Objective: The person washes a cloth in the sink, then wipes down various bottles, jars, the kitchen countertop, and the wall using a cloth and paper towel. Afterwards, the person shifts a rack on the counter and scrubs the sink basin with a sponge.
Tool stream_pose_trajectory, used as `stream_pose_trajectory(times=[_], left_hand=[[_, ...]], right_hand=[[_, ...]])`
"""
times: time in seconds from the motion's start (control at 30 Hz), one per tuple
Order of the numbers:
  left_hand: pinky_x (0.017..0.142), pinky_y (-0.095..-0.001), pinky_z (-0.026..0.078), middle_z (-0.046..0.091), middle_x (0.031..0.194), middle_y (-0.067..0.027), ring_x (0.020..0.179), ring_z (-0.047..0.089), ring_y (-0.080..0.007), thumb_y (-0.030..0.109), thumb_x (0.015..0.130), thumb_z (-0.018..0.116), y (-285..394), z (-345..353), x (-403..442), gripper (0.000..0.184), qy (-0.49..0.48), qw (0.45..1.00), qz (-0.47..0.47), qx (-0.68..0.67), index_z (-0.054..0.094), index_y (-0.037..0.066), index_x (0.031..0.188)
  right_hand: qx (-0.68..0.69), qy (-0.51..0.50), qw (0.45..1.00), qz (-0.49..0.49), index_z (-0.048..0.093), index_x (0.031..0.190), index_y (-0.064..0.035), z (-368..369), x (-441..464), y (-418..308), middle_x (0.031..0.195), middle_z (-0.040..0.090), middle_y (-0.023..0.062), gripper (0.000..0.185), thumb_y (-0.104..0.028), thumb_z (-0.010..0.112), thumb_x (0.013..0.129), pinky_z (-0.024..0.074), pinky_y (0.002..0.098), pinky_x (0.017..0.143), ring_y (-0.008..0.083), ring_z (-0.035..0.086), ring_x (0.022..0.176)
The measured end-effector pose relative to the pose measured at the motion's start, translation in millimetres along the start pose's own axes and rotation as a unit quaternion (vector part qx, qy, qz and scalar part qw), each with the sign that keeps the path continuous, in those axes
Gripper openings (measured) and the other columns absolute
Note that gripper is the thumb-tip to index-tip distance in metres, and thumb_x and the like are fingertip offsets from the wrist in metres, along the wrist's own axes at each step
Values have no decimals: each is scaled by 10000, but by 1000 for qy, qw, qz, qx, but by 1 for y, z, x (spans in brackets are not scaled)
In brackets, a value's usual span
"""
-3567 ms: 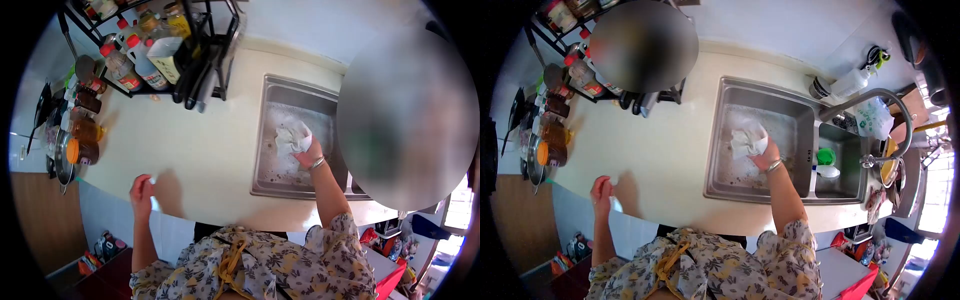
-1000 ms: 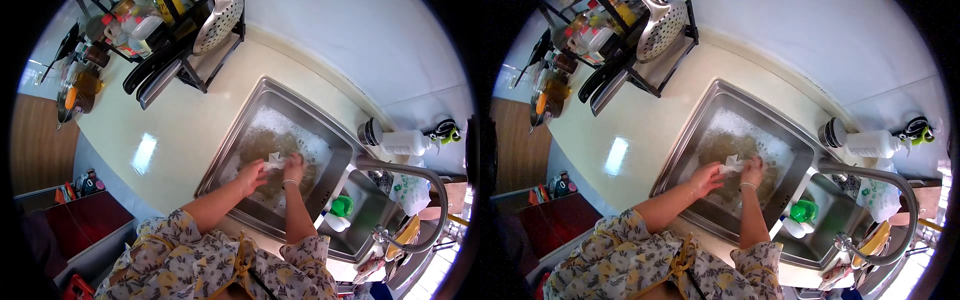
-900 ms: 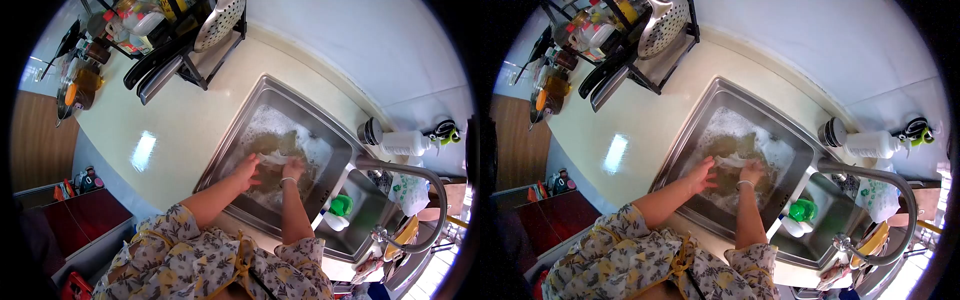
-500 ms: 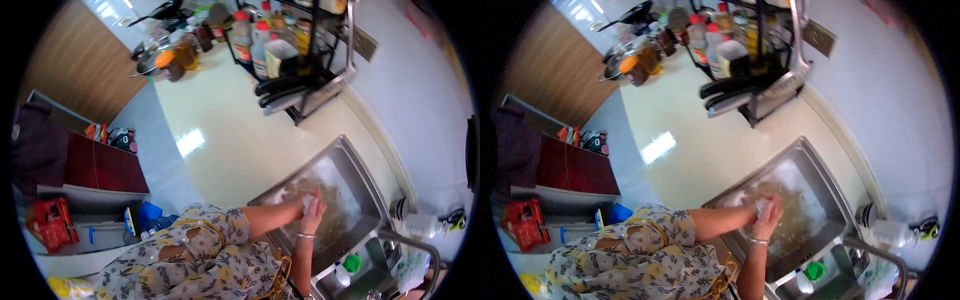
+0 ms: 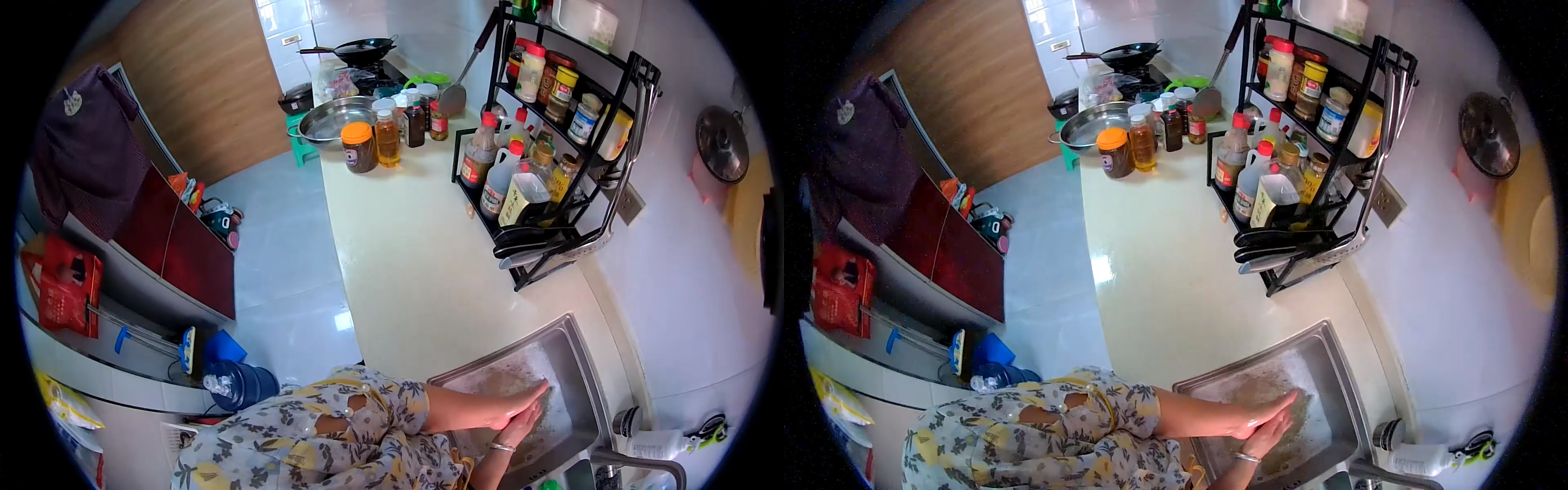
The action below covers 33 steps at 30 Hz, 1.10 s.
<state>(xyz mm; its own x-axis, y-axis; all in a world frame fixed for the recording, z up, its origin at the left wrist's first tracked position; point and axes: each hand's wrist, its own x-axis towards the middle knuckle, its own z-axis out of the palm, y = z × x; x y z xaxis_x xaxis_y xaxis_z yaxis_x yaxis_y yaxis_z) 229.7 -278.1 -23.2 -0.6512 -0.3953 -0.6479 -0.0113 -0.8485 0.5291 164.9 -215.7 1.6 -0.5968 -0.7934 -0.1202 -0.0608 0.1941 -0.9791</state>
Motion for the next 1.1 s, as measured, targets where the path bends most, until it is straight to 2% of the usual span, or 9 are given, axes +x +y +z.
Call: stream_pose_trajectory(times=[0.17,0.27,0.33,0.5,0.6,0.77,0.87,0.93,1.1], left_hand=[[684,-394,519,654,852,-112,740,637,-253,257,781,620,-33,-7,-15,168,-10,999,-27,-36,663,131,883],[680,-393,518,654,846,-117,738,638,-256,246,768,627,-48,-8,-18,161,-12,999,-42,-20,667,125,867],[678,-392,517,654,842,-121,737,639,-259,238,759,631,-48,-10,-19,157,-14,999,-43,5,669,121,856],[672,-390,514,653,832,-130,733,641,-264,220,737,643,-9,-5,-27,146,17,981,57,185,675,111,829],[668,-389,513,653,826,-135,731,643,-268,208,723,650,26,7,-51,140,71,910,171,370,679,105,813],[717,-428,494,643,799,-139,791,633,-311,186,707,638,47,2,-61,132,136,767,391,490,670,71,764],[685,-386,488,644,785,-125,775,625,-273,176,708,686,47,-5,-60,115,70,821,385,414,665,74,756],[638,-276,474,632,779,-31,710,572,-112,110,774,693,67,-13,-68,111,17,854,375,361,650,40,849],[742,-235,477,634,919,-9,826,582,-74,122,872,651,111,-23,-114,193,-85,915,309,244,610,30,1037]], right_hand=[[-82,38,995,-44,585,1076,70,-2,-6,-11,929,638,119,358,-255,466,986,492,347,732,194,576,821],[-40,24,999,-15,582,894,43,-18,7,63,853,606,93,293,-219,478,974,486,351,691,184,555,791],[157,84,977,118,544,860,-10,-9,10,123,867,568,78,232,-215,484,952,473,387,672,192,536,763],[238,20,945,221,556,1015,-13,-22,21,78,962,599,107,377,-360,409,997,459,376,783,225,569,875],[356,-11,907,224,566,1067,-17,-8,-5,-43,995,610,86,406,-377,389,1004,440,353,864,208,569,960],[335,-88,933,99,559,1180,-36,-15,-6,-39,1059,622,59,309,-258,491,976,446,340,897,195,578,1017],[256,-109,952,124,580,1189,-30,-42,-15,-23,1084,635,46,276,-133,566,933,463,317,876,174,606,975],[215,-81,966,115,630,1107,6,-45,-14,-20,1072,636,43,226,-102,593,912,461,283,857,145,607,939],[-9,-69,995,-71,712,971,-15,-44,-18,-34,1141,604,68,147,-92,669,854,438,271,858,159,580,947]])
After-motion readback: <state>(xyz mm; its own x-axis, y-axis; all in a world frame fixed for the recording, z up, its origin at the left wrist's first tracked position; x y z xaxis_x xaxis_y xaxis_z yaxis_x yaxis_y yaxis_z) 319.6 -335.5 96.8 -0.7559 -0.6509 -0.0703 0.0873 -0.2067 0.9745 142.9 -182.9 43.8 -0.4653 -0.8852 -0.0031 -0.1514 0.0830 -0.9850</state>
